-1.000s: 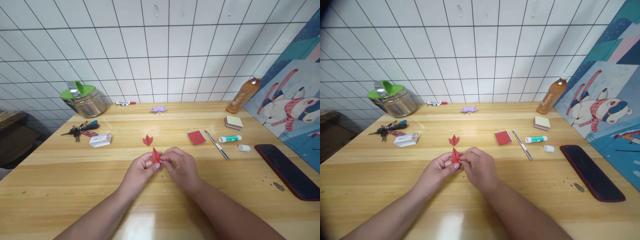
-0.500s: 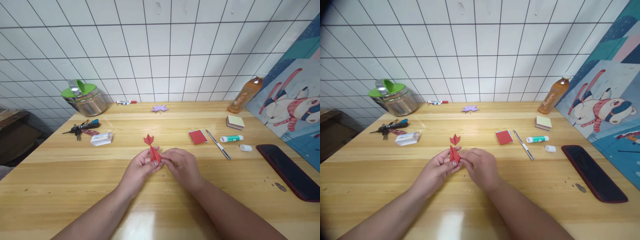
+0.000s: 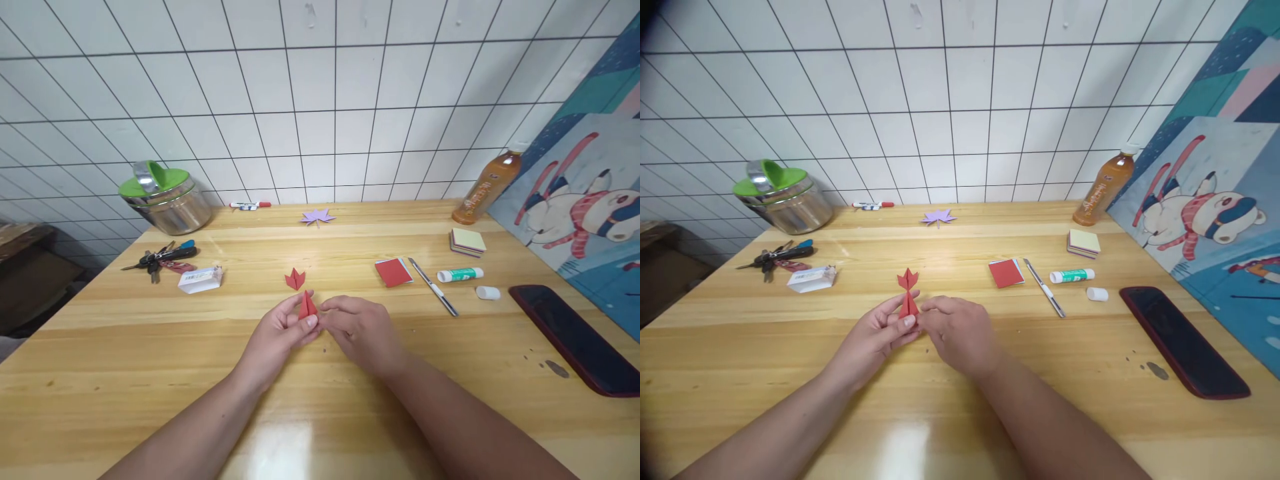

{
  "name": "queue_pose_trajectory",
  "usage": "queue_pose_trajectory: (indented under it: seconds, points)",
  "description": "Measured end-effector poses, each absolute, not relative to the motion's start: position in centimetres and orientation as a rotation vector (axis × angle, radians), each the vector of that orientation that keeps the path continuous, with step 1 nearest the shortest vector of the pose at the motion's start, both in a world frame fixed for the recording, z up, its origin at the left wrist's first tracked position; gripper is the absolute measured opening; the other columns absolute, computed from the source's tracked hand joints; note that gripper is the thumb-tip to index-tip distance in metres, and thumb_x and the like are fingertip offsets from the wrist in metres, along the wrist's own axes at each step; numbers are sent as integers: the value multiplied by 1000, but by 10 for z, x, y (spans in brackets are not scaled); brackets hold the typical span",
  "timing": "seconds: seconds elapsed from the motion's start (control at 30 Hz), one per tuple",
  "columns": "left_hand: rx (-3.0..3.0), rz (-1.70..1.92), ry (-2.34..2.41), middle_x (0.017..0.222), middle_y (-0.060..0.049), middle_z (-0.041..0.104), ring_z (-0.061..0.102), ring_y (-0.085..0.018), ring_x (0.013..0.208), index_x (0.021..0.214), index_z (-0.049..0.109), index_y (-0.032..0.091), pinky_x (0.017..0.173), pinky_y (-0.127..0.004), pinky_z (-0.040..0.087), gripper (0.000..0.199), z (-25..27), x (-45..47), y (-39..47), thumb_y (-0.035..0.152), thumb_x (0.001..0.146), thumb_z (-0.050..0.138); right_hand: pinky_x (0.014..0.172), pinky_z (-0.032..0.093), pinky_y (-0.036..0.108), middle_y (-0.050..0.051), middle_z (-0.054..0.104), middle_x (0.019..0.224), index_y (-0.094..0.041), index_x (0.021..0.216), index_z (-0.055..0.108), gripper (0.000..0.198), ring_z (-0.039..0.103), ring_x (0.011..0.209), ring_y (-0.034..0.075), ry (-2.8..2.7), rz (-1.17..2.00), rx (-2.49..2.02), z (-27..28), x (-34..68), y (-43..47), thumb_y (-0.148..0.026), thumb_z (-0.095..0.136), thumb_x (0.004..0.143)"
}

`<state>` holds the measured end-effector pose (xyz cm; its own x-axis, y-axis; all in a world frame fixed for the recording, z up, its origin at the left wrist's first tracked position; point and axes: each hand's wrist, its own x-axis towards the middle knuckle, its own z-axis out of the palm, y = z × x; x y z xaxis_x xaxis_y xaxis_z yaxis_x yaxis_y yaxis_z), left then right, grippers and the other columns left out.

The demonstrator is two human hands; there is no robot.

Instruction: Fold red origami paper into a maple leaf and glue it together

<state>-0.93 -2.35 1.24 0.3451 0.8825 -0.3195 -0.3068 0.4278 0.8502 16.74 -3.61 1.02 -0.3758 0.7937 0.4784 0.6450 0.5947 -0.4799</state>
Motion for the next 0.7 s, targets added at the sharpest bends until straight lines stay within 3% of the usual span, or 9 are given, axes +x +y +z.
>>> queue_pose_trajectory:
  seconds: [0.13,0.3,0.47,0.6,0.7]
  points:
    - [826,871,927,75,-4,73,68,-17,83,133,42,17,84,-31,49,71,14,-9,-23,23,70,75,65,49,22,2,69,90,-24,93,68,17,62,73,12,-1760,628,-1210,8,164,-33,-20,56,83]
    - [1048,824,969,60,2,67,66,-16,72,140,32,15,79,-30,48,82,15,-9,-26,29,70,74,60,47,23,2,65,77,-19,71,67,9,59,68,13,-1595,969,-1260,5,159,-30,-25,62,77]
    - [1225,806,1026,65,2,66,61,-14,64,141,28,19,66,-25,46,82,15,-6,-28,29,72,71,62,44,25,0,59,71,-18,68,59,14,55,67,13,-1616,961,-1287,5,155,-30,-23,56,81]
    - [1242,830,1036,62,2,64,60,-14,63,140,29,18,67,-26,45,79,16,-6,-28,29,73,70,66,43,27,0,56,73,-19,71,53,15,53,72,14,-1693,799,-1296,5,151,-32,-20,48,85]
    - [1277,839,1055,60,3,63,60,-14,62,141,27,18,65,-25,44,81,17,-6,-29,29,73,69,63,45,26,-1,56,71,-19,70,52,18,54,68,13,-1583,971,-1242,7,150,-34,-23,47,86]
